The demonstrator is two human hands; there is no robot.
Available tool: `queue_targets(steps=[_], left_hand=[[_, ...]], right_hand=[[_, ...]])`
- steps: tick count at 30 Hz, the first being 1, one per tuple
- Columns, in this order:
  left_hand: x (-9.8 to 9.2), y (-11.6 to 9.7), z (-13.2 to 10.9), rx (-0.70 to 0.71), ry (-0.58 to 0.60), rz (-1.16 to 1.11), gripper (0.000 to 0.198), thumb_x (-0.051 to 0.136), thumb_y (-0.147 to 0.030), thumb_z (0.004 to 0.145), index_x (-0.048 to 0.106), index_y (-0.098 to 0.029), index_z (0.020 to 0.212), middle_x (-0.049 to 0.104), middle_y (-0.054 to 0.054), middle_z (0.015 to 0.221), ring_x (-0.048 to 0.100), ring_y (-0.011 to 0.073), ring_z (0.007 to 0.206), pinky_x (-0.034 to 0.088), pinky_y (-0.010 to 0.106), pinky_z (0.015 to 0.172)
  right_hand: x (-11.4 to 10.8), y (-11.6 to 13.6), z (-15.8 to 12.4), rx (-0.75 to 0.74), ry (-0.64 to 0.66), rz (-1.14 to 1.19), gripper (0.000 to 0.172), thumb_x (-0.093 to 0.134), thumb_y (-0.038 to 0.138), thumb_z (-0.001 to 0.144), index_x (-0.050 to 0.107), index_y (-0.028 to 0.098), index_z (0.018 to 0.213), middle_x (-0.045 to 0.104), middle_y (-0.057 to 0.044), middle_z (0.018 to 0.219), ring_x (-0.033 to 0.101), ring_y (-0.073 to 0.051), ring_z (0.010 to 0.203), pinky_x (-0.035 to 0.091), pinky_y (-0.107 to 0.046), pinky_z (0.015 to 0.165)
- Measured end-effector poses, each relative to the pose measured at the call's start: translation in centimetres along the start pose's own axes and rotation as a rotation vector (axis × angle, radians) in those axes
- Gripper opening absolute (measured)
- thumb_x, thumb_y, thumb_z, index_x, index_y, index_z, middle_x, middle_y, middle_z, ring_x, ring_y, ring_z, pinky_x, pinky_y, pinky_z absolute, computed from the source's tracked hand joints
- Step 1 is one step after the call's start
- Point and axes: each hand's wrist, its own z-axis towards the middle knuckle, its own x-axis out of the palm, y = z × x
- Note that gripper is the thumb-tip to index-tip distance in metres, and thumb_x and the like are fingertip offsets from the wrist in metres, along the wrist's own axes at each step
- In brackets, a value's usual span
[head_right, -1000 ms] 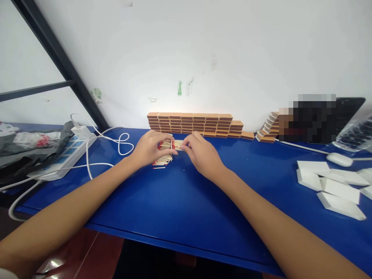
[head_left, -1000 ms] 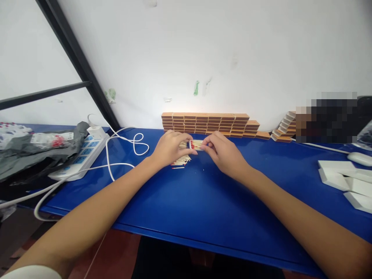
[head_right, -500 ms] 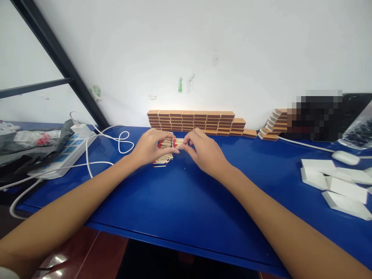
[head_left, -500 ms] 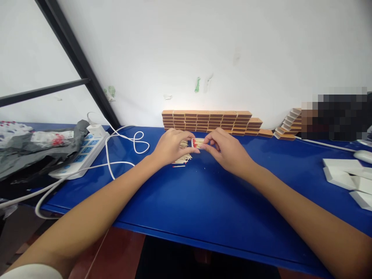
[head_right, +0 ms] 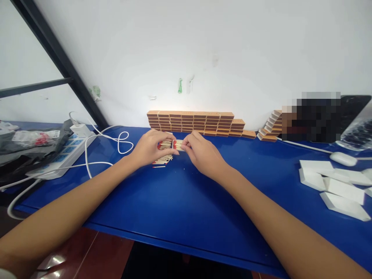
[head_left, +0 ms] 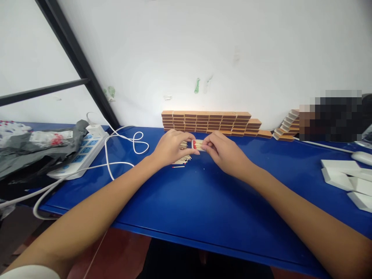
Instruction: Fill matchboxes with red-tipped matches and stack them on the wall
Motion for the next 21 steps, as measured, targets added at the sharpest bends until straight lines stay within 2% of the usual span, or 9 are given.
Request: queue_targets(steps=[7,10,12,15,18,21], left_hand=[[0.0,-0.1,0.0,0.017,0.008,-0.004,0.042,0.083,-0.056,0.087,0.072,-0.022,0.109,0.082,0.003,0.104,0.077,0.0232,0.096,0.049,0.036,0.089],[-0.2,0.2,0.1,-0.038,-0.030,0.029,0.038,0.080,-0.055,0.090,0.072,-0.022,0.107,0.082,0.003,0.103,0.078,0.0239,0.095,0.050,0.037,0.087],[-0.3,0.5,0.1,-0.099,-0.067,0.078,0.037,0.080,-0.054,0.091,0.072,-0.022,0.106,0.083,0.004,0.104,0.078,0.0254,0.095,0.051,0.037,0.086],[-0.4,0.9,0.1,-0.170,-0.080,0.135,0.036,0.082,-0.053,0.089,0.072,-0.022,0.106,0.083,0.005,0.104,0.078,0.0273,0.096,0.053,0.038,0.086],[-0.4,1.0,0.1,-0.196,-0.063,0.146,0.035,0.081,-0.052,0.090,0.072,-0.022,0.105,0.083,0.005,0.102,0.078,0.0278,0.094,0.054,0.039,0.085],[-0.3,1.0,0.0,-0.203,-0.063,0.146,0.034,0.079,-0.053,0.092,0.072,-0.022,0.104,0.083,0.006,0.101,0.079,0.0279,0.093,0.055,0.039,0.084]], right_hand=[[-0.3,0.7,0.0,-0.023,-0.104,-0.012,0.003,0.064,0.024,0.098,0.063,0.021,0.097,0.059,-0.003,0.090,0.055,-0.018,0.074,0.042,-0.032,0.067],[-0.2,1.1,0.1,-0.056,-0.188,0.004,0.004,0.063,0.024,0.099,0.062,0.021,0.097,0.058,-0.002,0.087,0.054,-0.016,0.072,0.041,-0.032,0.067],[0.2,1.6,-0.1,-0.068,-0.200,0.037,0.006,0.063,0.026,0.100,0.062,0.022,0.096,0.058,-0.001,0.085,0.053,-0.016,0.070,0.041,-0.032,0.067],[1.4,2.7,-0.6,-0.069,-0.063,0.070,0.007,0.063,0.027,0.100,0.064,0.023,0.095,0.061,-0.002,0.089,0.056,-0.016,0.072,0.042,-0.032,0.067],[2.7,3.9,-1.0,-0.060,0.093,0.054,0.003,0.065,0.026,0.099,0.064,0.023,0.098,0.065,-0.005,0.103,0.063,-0.019,0.082,0.046,-0.034,0.072],[3.5,4.5,-1.0,-0.058,0.144,0.043,0.005,0.066,0.025,0.098,0.061,0.024,0.099,0.066,-0.007,0.111,0.067,-0.022,0.091,0.049,-0.036,0.074]])
